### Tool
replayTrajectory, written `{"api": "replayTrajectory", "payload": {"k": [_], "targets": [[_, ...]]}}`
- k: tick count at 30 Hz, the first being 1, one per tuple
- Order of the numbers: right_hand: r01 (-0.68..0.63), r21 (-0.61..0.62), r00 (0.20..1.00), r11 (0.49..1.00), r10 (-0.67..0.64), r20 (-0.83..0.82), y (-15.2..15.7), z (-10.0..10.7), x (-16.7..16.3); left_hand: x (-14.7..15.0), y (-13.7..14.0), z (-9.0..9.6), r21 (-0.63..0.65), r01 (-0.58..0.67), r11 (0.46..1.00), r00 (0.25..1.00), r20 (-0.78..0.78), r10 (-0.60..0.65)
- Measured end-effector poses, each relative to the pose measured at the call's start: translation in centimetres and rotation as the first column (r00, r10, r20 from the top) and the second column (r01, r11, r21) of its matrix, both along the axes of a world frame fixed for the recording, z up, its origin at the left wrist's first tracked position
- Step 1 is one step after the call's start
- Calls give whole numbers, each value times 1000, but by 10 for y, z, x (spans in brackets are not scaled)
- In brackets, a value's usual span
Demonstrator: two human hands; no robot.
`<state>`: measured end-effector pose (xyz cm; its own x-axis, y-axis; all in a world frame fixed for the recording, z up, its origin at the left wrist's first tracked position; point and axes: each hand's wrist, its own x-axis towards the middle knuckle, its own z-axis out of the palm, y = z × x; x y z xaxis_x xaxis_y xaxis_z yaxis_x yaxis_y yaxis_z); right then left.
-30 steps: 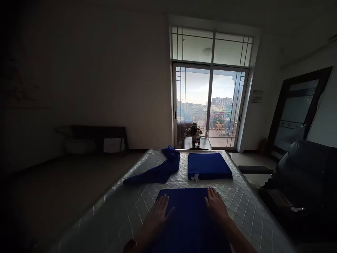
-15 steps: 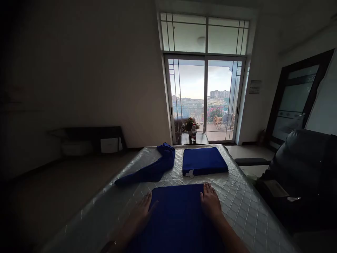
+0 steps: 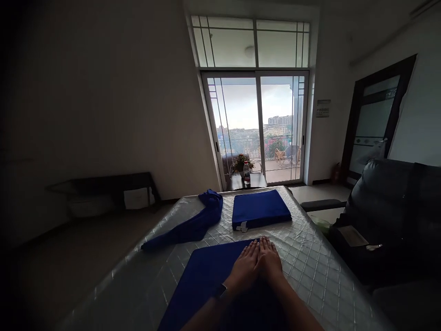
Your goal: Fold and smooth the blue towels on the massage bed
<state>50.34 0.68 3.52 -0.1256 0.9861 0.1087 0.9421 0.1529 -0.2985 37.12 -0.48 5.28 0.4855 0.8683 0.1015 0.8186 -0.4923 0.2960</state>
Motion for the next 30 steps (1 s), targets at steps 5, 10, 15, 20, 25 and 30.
{"api": "replayTrajectory", "payload": {"k": [5,10,15,20,25,30], "targets": [[15,-6,1000,1000,-15,-9,3,-1,0,-11,17,-16,39,-66,997,998,9,66],[50,-18,998,999,-50,-37,5,-2,-3,-101,27,-29,109,-223,969,965,-114,235],[46,-2,999,999,-46,-11,7,-6,-3,-190,25,-39,160,-358,920,915,-134,380],[38,6,999,999,-39,38,8,-4,-4,-212,19,-45,152,-432,889,895,-55,444],[31,-2,995,1000,-30,100,5,1,-7,-205,15,-36,87,-446,891,891,-50,451],[39,-21,993,999,-37,116,3,7,-11,-207,12,-30,67,-455,888,889,-23,457]]}}
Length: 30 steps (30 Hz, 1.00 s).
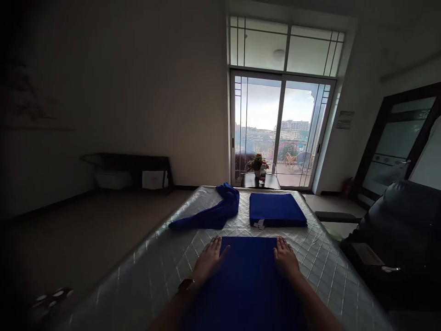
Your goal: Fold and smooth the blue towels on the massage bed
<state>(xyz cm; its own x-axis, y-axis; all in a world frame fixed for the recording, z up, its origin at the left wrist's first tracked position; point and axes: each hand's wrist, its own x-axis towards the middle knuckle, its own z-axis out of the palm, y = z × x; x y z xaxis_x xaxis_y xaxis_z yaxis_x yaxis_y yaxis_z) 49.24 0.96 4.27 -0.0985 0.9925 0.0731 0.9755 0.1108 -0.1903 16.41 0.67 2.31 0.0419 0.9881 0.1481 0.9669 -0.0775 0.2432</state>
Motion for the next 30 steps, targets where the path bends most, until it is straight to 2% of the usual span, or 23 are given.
{"api": "replayTrajectory", "payload": {"k": [5,9,13,17,22,25,28,30], "targets": [[-3,19,999,1000,3,37,-10,5,-3,-6,1,-3,32,10,999,1000,10,-11],[-27,55,1000,998,27,15,-28,-3,0,-8,2,-7,68,9,998,1000,20,-10],[-9,19,1000,1000,9,-1,-39,-9,2,-7,4,-11,72,12,997,1000,7,-13],[4,-18,1000,1000,-4,-16,-41,-6,2,-8,5,-13,89,22,996,1000,-14,-20],[17,-2,998,1000,-17,-59,-41,-7,3,-1,0,-2,108,-2,994,996,-87,12],[18,-6,997,1000,-19,-68,-39,-11,4,28,-10,14,142,51,989,992,-124,-33],[3,3,998,1000,-3,-58,-37,-16,6,83,-27,27,91,218,972,974,-82,-211],[-11,21,999,1000,12,-35,-35,-23,9,127,-36,30,56,371,927,929,-32,-370]]}}
